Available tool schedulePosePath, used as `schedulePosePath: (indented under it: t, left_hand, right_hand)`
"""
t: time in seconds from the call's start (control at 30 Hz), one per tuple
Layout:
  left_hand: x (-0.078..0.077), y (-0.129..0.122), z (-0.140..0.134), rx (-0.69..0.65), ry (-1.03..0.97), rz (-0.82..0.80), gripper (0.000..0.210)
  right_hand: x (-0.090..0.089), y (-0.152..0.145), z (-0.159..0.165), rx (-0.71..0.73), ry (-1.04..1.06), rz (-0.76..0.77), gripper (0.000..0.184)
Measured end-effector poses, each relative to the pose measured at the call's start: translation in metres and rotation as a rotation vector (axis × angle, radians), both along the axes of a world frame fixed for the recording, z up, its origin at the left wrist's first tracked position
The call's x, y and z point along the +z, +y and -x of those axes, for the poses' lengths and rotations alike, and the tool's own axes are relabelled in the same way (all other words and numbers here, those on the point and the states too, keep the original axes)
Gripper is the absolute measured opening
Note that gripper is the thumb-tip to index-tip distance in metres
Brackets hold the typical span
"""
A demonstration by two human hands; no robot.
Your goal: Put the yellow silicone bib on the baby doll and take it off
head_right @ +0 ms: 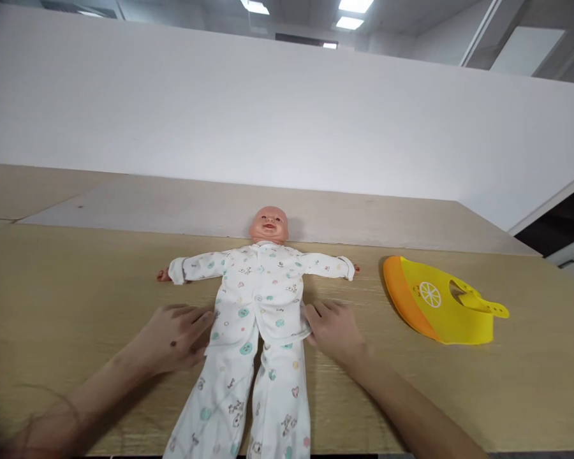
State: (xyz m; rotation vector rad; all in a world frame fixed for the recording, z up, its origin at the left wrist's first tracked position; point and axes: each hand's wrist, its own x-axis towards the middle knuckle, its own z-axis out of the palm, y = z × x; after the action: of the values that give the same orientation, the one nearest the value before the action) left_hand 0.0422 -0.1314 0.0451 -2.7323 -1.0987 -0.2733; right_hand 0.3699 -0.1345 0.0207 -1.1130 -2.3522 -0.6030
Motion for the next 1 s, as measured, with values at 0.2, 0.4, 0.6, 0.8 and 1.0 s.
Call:
schedulePosePath:
  t: [0.2,0.4,0.6,0.8,1.0]
  left_hand:
    - [0.007,-0.006,-0.006,-0.250,-0.209,-0.092,0.014]
    - [-0.004,-0.012,-0.016,-0.349,-0.317,-0.400,0.012]
    - [-0.001,-0.010,-0.014,-0.325,-0.240,-0.469,0.014]
    - [0.006,-0.016,-0.014,-0.426,-0.295,-0.462,0.014]
    - [0.005,-0.017,-0.014,-0.454,-0.305,-0.465,0.012]
  right_hand:
    - [0.007,0.001,-0.003,0.212,0.069,-0.029,0.021]
    - [0.009,0.000,-0.001,0.292,0.055,-0.018,0.026]
    - [0.014,-0.004,0.002,0.228,0.072,-0.083,0.025]
    - [0.019,-0.010,0.008,0.362,0.042,-0.095,0.011]
    - [0.019,-0.013,0.010,0.404,0.084,-0.011,0.008]
